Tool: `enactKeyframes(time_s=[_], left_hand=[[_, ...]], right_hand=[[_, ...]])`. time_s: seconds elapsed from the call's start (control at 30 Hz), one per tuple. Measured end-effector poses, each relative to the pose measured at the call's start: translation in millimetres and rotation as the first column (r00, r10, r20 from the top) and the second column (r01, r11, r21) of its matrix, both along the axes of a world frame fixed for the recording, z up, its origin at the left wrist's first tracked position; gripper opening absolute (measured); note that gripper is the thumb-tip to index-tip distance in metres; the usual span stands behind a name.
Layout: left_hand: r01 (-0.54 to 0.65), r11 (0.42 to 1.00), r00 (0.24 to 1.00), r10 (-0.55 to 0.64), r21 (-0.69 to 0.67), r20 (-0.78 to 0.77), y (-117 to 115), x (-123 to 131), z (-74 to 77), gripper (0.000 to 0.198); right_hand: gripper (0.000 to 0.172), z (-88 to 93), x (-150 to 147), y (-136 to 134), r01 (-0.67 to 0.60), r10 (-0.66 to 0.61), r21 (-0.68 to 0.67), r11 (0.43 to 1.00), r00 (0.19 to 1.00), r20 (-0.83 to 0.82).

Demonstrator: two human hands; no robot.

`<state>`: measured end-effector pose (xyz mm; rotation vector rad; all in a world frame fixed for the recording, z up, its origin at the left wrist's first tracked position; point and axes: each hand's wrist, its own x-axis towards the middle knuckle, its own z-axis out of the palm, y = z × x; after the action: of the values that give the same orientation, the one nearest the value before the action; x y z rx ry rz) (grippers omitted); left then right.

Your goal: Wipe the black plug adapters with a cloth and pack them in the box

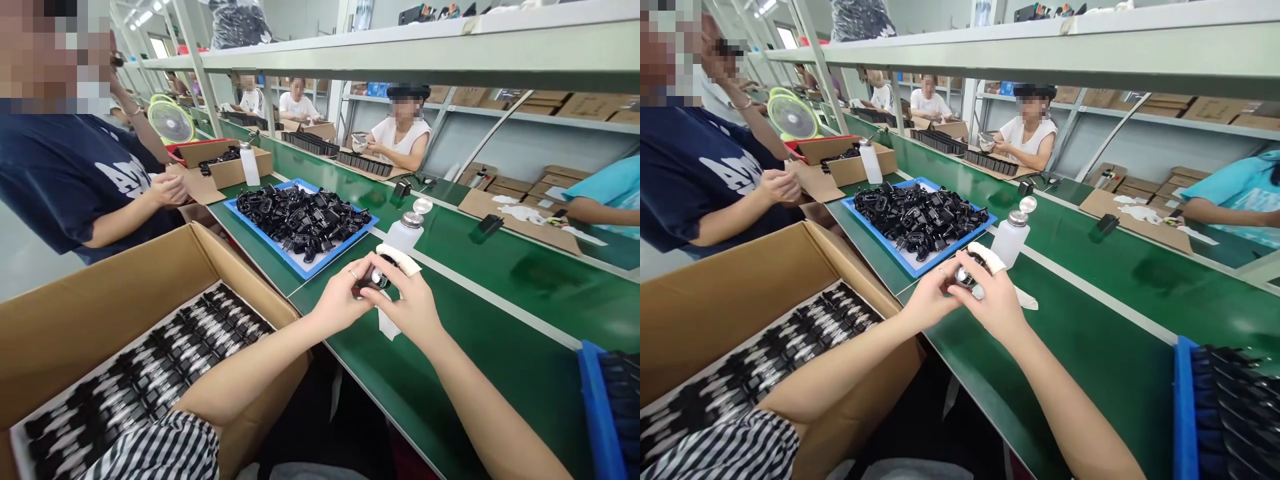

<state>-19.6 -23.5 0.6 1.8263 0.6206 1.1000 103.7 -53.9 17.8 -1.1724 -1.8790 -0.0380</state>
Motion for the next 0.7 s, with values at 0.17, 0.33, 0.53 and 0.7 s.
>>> enactKeyframes(time_s=[0.17, 0.33, 0.53, 0.7], left_hand=[[0.046, 0.995, 0.997, -0.040, -0.087, 0.062, 0.9, 0.6, -0.9, 0.058], [0.110, 0.986, 0.986, -0.093, -0.127, 0.136, 2.6, -0.7, -3.4, 0.057], [0.159, 0.956, 0.977, -0.117, -0.246, 0.177, 3.6, -3.7, -3.6, 0.059], [0.172, 0.952, 0.969, -0.118, -0.251, 0.217, 4.2, -2.7, -4.7, 0.058]], right_hand=[[0.024, -1.8, -8.0, -4.0, -0.164, 0.152, -0.025, 0.986, 0.955, -0.256], [0.020, -2.6, -11.7, -10.9, -0.408, 0.267, -0.115, 0.906, 0.761, -0.591], [0.042, -4.3, -7.2, -9.3, -0.449, 0.287, -0.102, 0.888, 0.712, -0.641], [0.042, 2.7, -2.5, -6.7, -0.509, 0.323, -0.139, 0.849, 0.710, -0.626]])
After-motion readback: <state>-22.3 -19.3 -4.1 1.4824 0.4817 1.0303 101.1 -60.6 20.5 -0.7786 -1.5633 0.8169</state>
